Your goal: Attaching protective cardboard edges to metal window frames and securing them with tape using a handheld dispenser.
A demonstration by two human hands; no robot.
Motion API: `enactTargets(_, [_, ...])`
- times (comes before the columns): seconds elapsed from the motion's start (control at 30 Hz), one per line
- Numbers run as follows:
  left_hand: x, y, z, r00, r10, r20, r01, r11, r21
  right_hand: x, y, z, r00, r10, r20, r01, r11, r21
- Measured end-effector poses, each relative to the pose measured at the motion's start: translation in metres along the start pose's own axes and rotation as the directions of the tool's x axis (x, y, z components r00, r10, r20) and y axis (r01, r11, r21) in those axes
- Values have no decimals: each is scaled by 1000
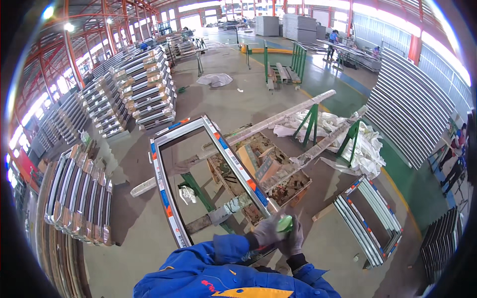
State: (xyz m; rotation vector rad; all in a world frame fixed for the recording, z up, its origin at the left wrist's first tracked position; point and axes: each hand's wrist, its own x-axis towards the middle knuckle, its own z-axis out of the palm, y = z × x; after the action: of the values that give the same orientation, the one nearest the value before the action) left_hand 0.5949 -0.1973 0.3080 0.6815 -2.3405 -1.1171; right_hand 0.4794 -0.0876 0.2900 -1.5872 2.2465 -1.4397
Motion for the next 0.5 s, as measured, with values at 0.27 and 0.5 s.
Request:
enactTargets(0.27, [-37,-8,-7,987,-146,69,155,975,-160,25,10,6,979,205,-13,-189,922,339])
enactTargets(0.5, [-17,-8,27,972,-225,-61,226,974,7,29,16,6,902,406,148,-410,698,586])
